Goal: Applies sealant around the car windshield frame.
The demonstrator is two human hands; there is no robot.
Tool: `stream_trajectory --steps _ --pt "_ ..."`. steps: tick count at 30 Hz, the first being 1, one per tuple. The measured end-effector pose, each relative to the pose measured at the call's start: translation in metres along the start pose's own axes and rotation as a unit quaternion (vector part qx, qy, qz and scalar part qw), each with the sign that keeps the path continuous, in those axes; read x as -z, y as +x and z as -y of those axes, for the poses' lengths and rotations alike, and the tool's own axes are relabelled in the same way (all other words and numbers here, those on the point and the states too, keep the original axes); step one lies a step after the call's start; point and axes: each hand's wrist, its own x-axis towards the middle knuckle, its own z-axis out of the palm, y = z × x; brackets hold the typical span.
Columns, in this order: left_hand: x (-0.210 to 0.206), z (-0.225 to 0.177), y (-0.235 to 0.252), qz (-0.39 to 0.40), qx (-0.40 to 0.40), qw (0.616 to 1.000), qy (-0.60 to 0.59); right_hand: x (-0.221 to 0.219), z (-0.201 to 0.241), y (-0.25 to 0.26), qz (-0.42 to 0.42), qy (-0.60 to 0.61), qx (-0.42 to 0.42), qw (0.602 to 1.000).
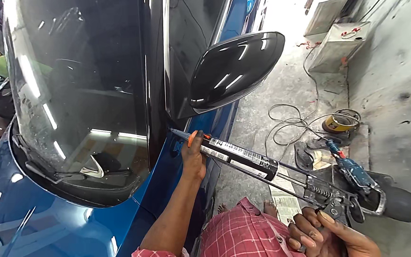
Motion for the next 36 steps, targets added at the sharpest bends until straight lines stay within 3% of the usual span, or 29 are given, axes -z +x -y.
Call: stream_trajectory --steps 27,36 --pt "-0.003 0.008 -0.001 0.011 -0.001 1.0 -0.009 0.001 0.006 -0.007 -0.013 0.007 0.0 1.0" --pt "-0.007 0.03 -0.013 0.011 0.018 1.0 -0.011 0.012 0.017 -0.023 -0.026 0.0 -0.003 1.0"
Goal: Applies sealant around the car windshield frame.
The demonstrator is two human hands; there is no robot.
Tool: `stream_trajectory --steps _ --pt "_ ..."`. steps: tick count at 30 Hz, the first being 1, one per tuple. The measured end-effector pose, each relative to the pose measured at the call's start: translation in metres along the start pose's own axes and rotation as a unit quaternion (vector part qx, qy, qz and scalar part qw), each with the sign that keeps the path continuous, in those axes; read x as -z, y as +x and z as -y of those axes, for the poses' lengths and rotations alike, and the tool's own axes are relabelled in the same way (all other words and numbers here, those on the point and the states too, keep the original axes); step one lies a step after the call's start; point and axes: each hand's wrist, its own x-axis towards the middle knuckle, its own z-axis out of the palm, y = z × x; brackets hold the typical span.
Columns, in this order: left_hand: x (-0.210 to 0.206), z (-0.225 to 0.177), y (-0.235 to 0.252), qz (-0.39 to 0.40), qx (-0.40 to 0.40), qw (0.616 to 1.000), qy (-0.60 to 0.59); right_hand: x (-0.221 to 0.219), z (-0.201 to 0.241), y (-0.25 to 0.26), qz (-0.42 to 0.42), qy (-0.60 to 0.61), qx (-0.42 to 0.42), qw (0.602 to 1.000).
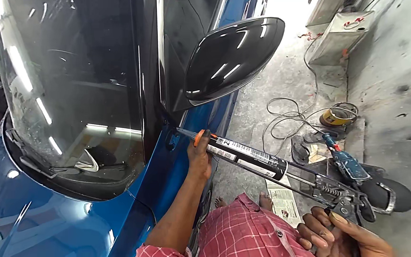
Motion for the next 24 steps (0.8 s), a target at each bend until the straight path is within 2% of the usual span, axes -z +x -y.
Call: stream_trajectory --steps 8,24 --pt "0.014 0.001 0.008 -0.02 0.026 0.999 -0.011 -0.009 -0.004 0.011 -0.031 -0.016 -0.008 0.999" --pt "0.022 -0.003 0.009 -0.009 0.019 0.999 -0.027 -0.014 -0.009 0.016 -0.013 -0.036 -0.007 0.999"
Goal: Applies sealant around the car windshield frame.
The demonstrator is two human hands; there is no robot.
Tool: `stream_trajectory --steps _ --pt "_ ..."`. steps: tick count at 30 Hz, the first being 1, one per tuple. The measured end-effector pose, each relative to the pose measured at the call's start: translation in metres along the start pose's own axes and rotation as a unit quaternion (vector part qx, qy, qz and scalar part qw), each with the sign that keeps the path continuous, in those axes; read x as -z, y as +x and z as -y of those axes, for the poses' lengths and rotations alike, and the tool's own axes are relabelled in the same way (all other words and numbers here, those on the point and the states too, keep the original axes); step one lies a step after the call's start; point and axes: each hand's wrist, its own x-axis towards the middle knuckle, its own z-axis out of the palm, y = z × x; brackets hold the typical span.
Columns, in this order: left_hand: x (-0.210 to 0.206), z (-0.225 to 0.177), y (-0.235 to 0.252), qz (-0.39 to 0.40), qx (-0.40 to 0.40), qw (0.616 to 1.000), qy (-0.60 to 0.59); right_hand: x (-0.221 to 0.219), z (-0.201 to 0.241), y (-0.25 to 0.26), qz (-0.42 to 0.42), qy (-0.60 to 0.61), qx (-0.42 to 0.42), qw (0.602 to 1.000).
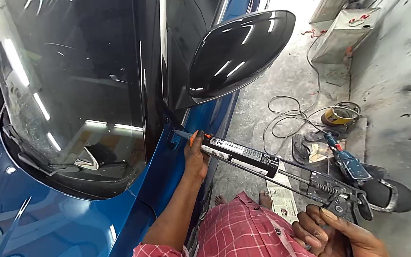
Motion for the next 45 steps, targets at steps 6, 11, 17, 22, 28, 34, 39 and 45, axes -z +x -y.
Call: stream_trajectory --steps 6,11,17,22,28,34,39,45 --pt "-0.002 0.001 0.005 0.001 -0.001 1.0 0.0 0.0 -0.001 0.002 -0.002 0.002 0.007 1.0" --pt "0.001 0.004 0.009 0.004 0.002 1.0 0.003 0.001 -0.002 0.003 -0.001 -0.001 0.008 1.0" --pt "0.004 0.007 0.009 0.017 0.01 1.0 -0.01 0.002 -0.002 0.002 0.001 -0.012 0.009 1.0" --pt "0.005 0.008 0.007 0.028 0.004 1.0 -0.007 -0.002 -0.002 -0.002 -0.019 -0.031 0.016 0.999" --pt "0.008 0.008 0.0 0.027 0.008 0.999 -0.019 -0.002 -0.001 -0.005 -0.016 -0.027 0.015 0.999" --pt "0.01 0.008 -0.003 0.014 0.01 0.999 -0.035 -0.002 -0.001 -0.005 -0.011 -0.034 0.011 0.999" --pt "0.009 0.005 -0.005 0.016 -0.001 0.999 -0.032 -0.001 0.001 -0.005 -0.006 -0.026 0.007 1.0" --pt "0.006 0.001 -0.007 0.023 -0.007 0.999 -0.027 -0.002 0.003 -0.005 -0.002 -0.023 0.002 1.0"
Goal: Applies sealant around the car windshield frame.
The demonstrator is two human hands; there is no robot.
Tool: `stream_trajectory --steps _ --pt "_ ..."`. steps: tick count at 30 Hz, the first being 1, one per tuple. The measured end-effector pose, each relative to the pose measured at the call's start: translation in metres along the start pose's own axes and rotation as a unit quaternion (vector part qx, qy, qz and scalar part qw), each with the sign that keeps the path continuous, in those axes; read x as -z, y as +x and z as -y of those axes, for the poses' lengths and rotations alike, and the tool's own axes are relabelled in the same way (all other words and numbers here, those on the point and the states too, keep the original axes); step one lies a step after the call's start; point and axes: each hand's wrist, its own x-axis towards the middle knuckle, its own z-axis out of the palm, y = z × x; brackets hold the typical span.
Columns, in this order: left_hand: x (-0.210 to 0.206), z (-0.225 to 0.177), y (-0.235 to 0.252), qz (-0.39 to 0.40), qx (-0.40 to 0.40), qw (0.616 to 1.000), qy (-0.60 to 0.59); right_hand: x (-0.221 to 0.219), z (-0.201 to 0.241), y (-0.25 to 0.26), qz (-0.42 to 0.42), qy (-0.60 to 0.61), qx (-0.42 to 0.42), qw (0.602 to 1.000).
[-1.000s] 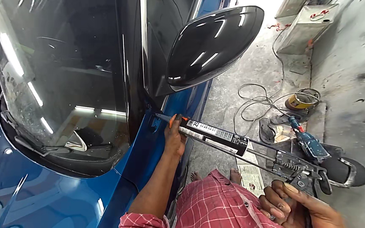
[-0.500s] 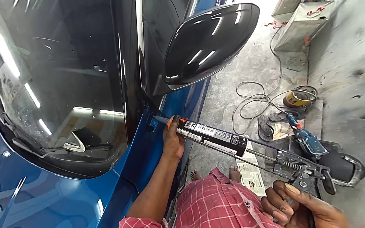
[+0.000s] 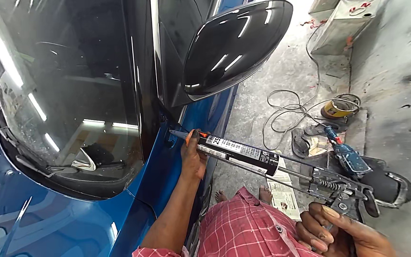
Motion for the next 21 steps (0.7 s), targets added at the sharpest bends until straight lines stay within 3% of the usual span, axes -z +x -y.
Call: stream_trajectory --steps 21 --pt "-0.003 0.013 0.008 0.005 0.003 1.0 -0.002 0.005 0.009 -0.003 -0.021 -0.013 0.001 1.0"
